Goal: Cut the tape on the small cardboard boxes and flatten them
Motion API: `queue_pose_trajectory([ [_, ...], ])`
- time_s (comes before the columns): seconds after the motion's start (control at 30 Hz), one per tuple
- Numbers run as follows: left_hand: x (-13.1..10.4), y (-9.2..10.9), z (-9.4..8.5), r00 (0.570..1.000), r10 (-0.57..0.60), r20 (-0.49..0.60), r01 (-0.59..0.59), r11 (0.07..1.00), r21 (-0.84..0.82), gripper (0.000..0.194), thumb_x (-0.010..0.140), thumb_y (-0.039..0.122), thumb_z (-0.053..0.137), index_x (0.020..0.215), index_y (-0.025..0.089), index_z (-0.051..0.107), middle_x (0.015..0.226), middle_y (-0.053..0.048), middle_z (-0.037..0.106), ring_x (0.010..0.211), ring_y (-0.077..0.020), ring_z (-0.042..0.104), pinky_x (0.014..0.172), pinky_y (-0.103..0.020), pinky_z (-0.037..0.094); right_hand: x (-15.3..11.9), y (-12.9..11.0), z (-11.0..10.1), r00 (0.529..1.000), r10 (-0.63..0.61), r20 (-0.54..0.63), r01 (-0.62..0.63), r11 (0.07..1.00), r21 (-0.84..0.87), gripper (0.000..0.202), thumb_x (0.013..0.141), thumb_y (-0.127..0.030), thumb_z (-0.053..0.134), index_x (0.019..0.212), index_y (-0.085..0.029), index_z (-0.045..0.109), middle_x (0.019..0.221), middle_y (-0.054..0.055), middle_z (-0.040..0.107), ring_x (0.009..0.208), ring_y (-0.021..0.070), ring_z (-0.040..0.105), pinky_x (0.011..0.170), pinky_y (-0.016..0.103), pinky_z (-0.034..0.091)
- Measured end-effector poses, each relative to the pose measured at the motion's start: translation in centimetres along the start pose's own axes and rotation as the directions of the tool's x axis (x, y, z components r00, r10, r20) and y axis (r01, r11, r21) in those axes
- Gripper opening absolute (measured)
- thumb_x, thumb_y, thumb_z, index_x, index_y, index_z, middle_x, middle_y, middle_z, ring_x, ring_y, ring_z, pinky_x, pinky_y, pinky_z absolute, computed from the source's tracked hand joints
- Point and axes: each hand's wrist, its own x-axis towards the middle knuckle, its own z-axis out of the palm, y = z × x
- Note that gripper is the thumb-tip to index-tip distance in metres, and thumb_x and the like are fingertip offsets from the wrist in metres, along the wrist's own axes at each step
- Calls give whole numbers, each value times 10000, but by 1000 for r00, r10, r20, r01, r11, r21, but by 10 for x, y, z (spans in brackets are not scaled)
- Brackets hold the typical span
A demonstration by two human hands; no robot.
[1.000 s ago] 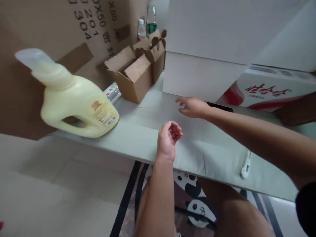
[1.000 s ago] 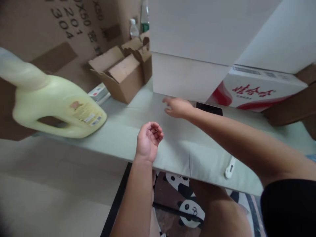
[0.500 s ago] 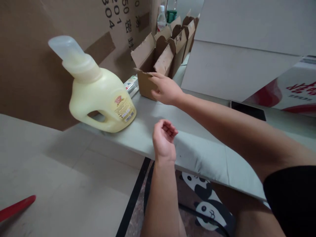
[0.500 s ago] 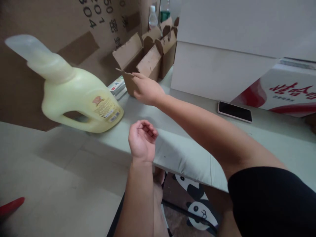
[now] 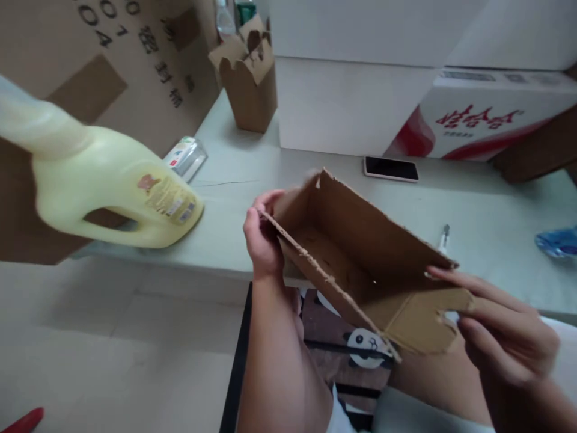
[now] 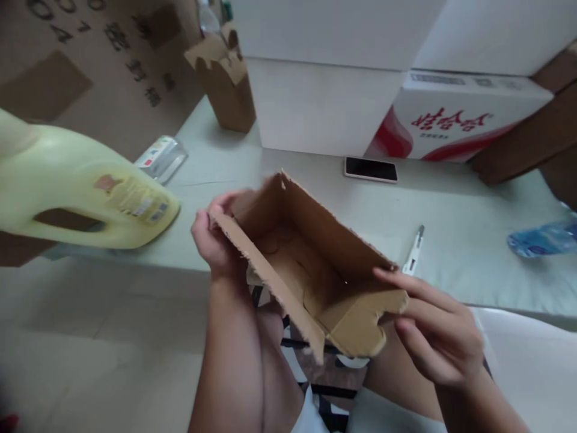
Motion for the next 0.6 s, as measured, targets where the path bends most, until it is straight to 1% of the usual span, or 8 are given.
queue_pose_trajectory([
  [0.07,-7,-7,10,985,-4,175,-8,998,66,553,900,642,364,882,204,699,926,-87,714,908,-231,668,829,-365,520,-10,4,-2,997,55,-62,-56,998,-13,156,844,-134,604,889,-228,719,1226,73,708,1048,249,718,767,351,605],
  [0.17,-13,-17,17,945,98,311,-167,965,203,599,927,672,365,808,203,718,870,-81,707,907,-223,663,845,-352,519,-9,12,3,971,163,-173,-178,981,-75,308,845,-121,636,1112,-248,720,1289,79,663,997,229,710,728,347,590],
  [0.27,-15,-24,20,916,174,361,-301,893,334,511,930,631,464,749,210,691,806,-50,679,872,-193,651,857,-327,510,-7,16,10,951,215,-221,-252,956,-152,279,864,-168,645,1106,-277,734,1381,80,563,971,207,670,779,366,581],
  [0.33,-14,-27,21,918,177,355,-324,850,414,380,906,572,573,819,221,692,814,-26,671,830,-167,641,832,-303,511,-9,17,14,934,248,-258,-295,942,-160,228,873,-204,651,1075,-280,726,1511,68,418,1178,263,601,917,403,562],
  [0.4,-13,-29,21,913,189,362,-349,822,450,306,868,520,659,1010,251,693,965,-25,696,890,-166,647,847,-299,517,-15,17,19,919,286,-271,-317,945,-79,294,898,-230,627,1178,-319,642,1564,51,360,1339,291,508,1028,442,524],
  [0.5,-11,-30,21,881,184,436,-393,797,458,389,866,454,675,1227,312,638,1269,-37,658,1112,-207,634,965,-353,513,-26,20,26,928,312,-204,-287,947,144,497,954,-250,526,1393,-400,349,1446,52,532,1359,254,522,1105,536,467],
  [0.53,-10,-29,21,869,157,469,-396,790,468,347,877,419,662,1208,314,660,1303,-34,650,1171,-219,619,1009,-376,501,-30,21,28,932,316,-179,-284,941,184,521,960,-265,509,1415,-398,292,1391,50,581,1362,252,523,1122,564,444],
  [0.6,-9,-29,23,859,90,504,-373,784,496,224,877,317,632,1074,294,737,1277,-27,675,1224,-233,603,1067,-405,478,-36,23,29,935,335,-120,-307,930,201,480,959,-325,503,1407,-363,334,1334,57,620,1411,267,470,1162,590,389],
])
